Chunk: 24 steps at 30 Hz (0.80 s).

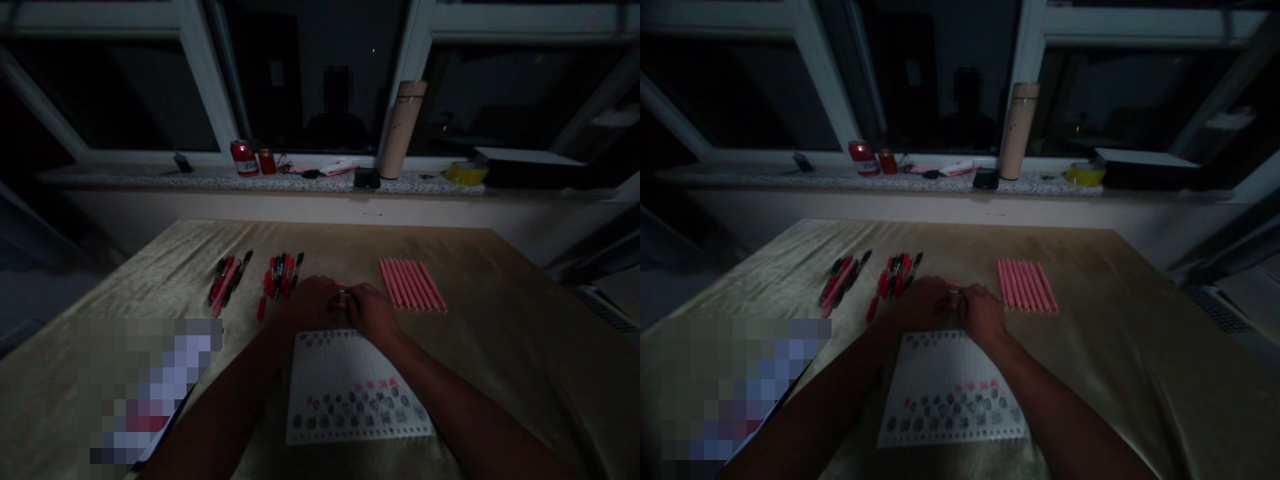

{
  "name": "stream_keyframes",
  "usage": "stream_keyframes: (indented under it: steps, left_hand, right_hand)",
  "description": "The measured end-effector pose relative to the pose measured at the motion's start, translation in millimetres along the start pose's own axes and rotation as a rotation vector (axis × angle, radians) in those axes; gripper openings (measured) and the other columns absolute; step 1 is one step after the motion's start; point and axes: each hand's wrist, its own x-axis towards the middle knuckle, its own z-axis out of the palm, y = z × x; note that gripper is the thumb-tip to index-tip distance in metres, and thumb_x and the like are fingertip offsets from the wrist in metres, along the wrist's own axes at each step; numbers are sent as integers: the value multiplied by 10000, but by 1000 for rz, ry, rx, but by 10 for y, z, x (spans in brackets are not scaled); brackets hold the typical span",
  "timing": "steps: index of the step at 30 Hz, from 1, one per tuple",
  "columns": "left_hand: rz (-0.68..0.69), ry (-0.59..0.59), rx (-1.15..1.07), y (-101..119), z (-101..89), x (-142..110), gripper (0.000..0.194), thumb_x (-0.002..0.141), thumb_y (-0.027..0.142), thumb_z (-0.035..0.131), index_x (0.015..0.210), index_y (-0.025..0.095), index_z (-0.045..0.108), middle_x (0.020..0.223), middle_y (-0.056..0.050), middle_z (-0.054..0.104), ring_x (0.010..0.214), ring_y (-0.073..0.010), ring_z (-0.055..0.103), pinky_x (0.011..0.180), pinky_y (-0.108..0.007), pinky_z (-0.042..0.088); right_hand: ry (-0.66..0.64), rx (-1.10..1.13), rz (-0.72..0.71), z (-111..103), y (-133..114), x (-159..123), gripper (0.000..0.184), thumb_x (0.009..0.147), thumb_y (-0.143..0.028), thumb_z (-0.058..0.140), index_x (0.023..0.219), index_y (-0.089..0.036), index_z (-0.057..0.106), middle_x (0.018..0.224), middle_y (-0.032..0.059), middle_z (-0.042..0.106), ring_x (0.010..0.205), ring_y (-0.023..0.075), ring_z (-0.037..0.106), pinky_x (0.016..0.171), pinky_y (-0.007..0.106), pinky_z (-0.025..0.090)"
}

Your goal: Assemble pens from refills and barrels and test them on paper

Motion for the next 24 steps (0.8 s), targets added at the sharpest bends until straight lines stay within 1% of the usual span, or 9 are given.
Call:
stream_keyframes:
  steps: [2,4,7,10,14,16,20,24]
  left_hand:
    - [-15,24,-4,-2,-9,4,312,746,323,584,1032,204,628,1083,-79,634,973,-235,575,859,-356,407]
    - [-67,58,-6,2,-23,8,350,768,351,571,1083,203,609,984,-75,644,922,-226,581,823,-346,421]
    - [-118,83,15,6,-29,19,303,814,369,530,1044,197,626,916,-70,627,871,-212,580,783,-332,430]
    - [-101,83,41,-6,-2,28,285,838,346,508,1054,203,626,893,-65,613,845,-204,578,761,-322,433]
    - [-56,70,59,-53,10,17,278,871,267,443,1088,197,602,877,-59,600,826,-185,569,731,-301,430]
    - [-51,75,80,-90,-13,-1,251,864,255,442,1042,181,604,863,-56,590,810,-180,559,717,-296,426]
    - [-106,55,119,-165,-55,-38,149,807,249,494,855,152,596,821,-53,569,777,-177,548,699,-293,422]
    - [-120,39,101,-190,-40,-50,126,791,238,493,843,161,578,821,-43,567,764,-169,542,666,-277,416]
  right_hand:
    - [8,3,-4,5,2,-1,279,860,-196,427,1043,-202,638,958,71,634,912,189,576,768,271,398]
    - [8,5,-14,7,4,0,286,859,-196,426,1053,-205,636,961,71,632,905,191,578,756,274,401]
    - [0,25,-50,7,5,2,291,854,-197,434,1074,-208,625,977,69,626,900,189,579,742,268,407]
    - [-7,51,-84,10,5,4,326,848,-179,431,1123,-221,602,974,60,620,903,180,579,750,255,412]
    - [0,31,-53,14,2,5,338,848,-163,415,1125,-208,605,972,66,623,887,178,583,760,255,414]
    - [5,5,-23,13,-3,6,321,848,-171,422,1102,-196,617,978,72,629,901,187,582,767,263,413]
    - [-6,-19,11,1,-18,3,309,851,-185,426,1083,-189,630,987,78,637,927,196,582,784,274,409]
    - [-10,-2,10,-11,-27,3,317,848,-188,430,1095,-206,629,993,72,638,933,193,582,791,271,409]
